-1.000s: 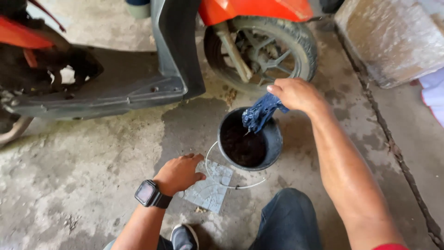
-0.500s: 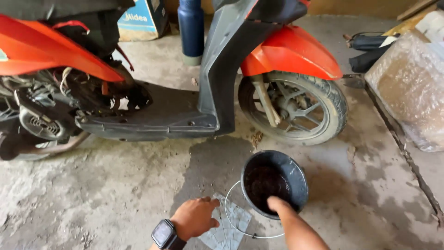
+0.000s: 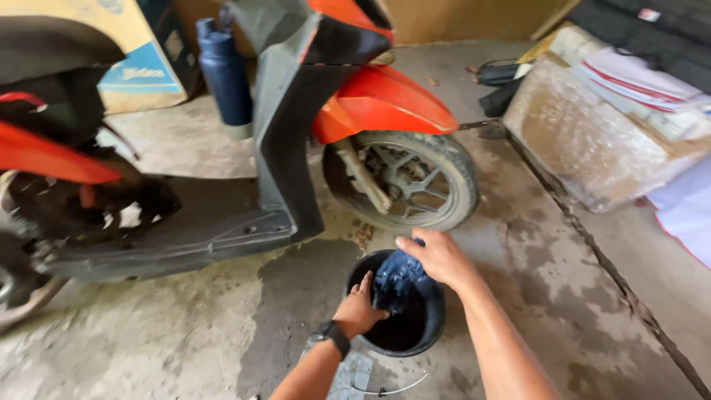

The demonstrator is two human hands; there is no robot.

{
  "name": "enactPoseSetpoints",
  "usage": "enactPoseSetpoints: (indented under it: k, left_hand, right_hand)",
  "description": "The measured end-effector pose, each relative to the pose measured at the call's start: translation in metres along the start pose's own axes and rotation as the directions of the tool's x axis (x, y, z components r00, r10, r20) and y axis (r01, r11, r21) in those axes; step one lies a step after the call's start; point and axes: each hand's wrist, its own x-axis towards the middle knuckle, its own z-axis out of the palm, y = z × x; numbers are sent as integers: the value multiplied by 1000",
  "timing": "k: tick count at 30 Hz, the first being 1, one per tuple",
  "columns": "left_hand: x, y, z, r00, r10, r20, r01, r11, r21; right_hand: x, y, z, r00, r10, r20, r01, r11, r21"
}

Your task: Rinsing a cleaning cloth in a bucket, walking to a restroom to rinse it under a tap, and pouring out the dirty water.

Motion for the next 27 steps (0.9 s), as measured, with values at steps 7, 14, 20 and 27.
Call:
enactPoseSetpoints:
  k: [7, 14, 20, 27]
  left_hand:
    - [52, 21, 36, 989, -123, -87, 86, 935, -344]
    - [7, 83, 4, 968, -221, -120, -27, 384, -923]
    - [33, 62, 28, 971, -224, -83, -22, 261, -965]
    - [34, 48, 29, 941, -274, 200, 213, 19, -977]
  right_hand:
    - [-30, 54, -15, 983, 115, -144, -91, 982, 168]
    - [-34, 131, 116, 839, 493, 231, -417, 310, 854]
    - [-11, 86, 129, 896, 411, 170, -121, -142, 982]
    - [-3, 112, 126, 848, 308, -432, -27, 838, 545]
